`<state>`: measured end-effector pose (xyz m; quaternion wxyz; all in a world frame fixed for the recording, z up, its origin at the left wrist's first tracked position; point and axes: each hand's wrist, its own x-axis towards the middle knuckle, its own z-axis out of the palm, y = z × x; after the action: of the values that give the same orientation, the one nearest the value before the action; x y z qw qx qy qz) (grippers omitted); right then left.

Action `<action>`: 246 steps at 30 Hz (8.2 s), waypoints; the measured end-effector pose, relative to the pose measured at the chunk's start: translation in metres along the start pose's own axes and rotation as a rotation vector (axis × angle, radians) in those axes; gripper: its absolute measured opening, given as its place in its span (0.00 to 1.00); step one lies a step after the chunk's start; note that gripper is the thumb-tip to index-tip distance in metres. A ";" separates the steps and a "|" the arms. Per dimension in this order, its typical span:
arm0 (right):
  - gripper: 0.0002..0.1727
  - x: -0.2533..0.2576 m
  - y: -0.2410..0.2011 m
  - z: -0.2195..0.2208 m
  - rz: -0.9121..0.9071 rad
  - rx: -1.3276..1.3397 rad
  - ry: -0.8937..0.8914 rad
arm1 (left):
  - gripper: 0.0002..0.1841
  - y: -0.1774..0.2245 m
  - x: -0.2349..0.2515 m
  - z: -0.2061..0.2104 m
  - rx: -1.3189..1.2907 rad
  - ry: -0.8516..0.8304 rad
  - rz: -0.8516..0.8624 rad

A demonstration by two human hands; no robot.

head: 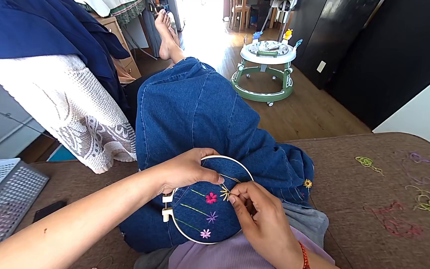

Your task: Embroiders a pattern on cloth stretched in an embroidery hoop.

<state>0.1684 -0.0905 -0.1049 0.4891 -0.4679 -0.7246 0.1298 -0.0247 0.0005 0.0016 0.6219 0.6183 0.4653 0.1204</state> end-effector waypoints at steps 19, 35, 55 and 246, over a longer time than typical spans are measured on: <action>0.10 0.004 -0.004 0.002 -0.020 0.066 0.096 | 0.19 0.001 -0.008 0.002 -0.008 -0.038 0.044; 0.10 -0.006 0.000 -0.003 -0.029 0.124 0.024 | 0.19 0.000 -0.007 0.002 -0.026 -0.037 0.056; 0.12 0.003 -0.004 0.000 -0.021 0.113 0.089 | 0.18 0.003 -0.010 0.004 0.027 -0.044 0.070; 0.14 0.122 0.065 0.016 -0.045 1.381 -1.376 | 0.20 0.000 -0.017 0.011 0.341 -0.048 0.285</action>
<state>0.1805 0.0466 -0.0829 0.1279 0.1138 -0.6250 0.7616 -0.0259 -0.0190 0.0070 0.4960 0.7766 0.3719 0.1121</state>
